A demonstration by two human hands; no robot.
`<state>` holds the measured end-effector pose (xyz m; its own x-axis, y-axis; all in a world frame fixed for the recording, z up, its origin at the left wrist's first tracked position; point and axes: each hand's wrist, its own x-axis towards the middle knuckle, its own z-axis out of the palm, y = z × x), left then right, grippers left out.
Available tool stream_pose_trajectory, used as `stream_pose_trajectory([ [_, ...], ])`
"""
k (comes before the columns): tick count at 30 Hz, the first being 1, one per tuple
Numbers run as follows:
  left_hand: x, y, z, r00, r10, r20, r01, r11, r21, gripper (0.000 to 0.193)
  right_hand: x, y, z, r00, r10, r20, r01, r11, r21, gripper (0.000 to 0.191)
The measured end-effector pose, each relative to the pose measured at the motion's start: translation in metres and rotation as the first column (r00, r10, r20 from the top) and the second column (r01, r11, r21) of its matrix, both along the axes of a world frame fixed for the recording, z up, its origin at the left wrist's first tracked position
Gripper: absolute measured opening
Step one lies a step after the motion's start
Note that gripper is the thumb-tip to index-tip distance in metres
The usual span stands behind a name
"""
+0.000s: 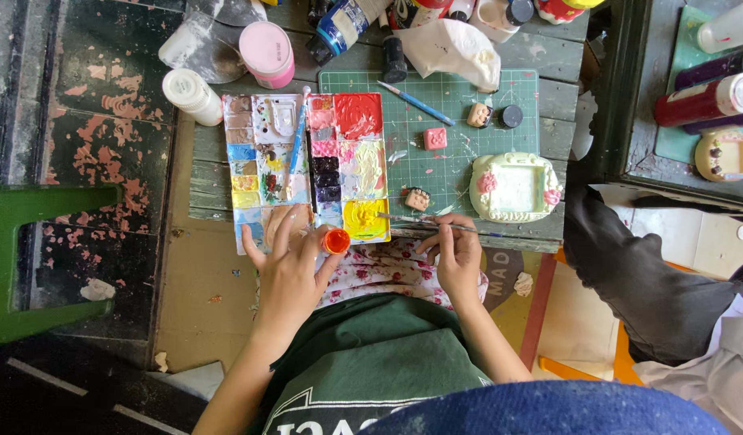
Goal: The person sits at a cluttered craft table and paints small plaster figurines with a paintbrush. They dip the brush into paint bottles and a palette, mix colors on the palette, hold a small orange paint cup, and apply paint to the figurines and a decorative frame piece.
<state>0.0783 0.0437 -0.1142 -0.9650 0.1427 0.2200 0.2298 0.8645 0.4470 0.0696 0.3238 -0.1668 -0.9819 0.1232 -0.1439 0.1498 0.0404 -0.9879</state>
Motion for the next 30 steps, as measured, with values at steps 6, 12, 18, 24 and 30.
stream_pose_trajectory([
  [6,0.0008,0.0018,0.0017,0.999,0.013,0.03,-0.014,0.999,0.034,0.038,-0.0009,0.0037,-0.0058,1.0,0.023,0.016,-0.021,0.991,-0.131,0.014],
  [12,0.0022,0.0014,0.0006,1.0,0.023,-0.006,-0.023,0.999,0.037,0.037,0.0009,0.0018,-0.0062,0.999,0.035,-0.033,-0.04,0.987,-0.154,0.013],
  [18,0.0044,-0.0008,-0.0026,1.0,0.009,-0.012,-0.008,0.999,0.039,0.039,0.0014,0.0002,-0.0065,0.997,0.042,-0.059,-0.051,0.986,-0.157,0.011],
  [24,0.0048,-0.0029,-0.0033,1.0,-0.001,0.016,0.0,0.999,0.044,0.042,0.0025,-0.0021,-0.0056,0.994,0.032,-0.103,-0.047,0.988,-0.147,0.01],
  [30,0.0048,-0.0037,-0.0009,1.0,-0.006,0.012,0.005,0.999,0.043,0.043,0.0027,-0.0048,-0.0076,0.987,0.009,-0.16,-0.04,0.98,-0.197,0.011],
])
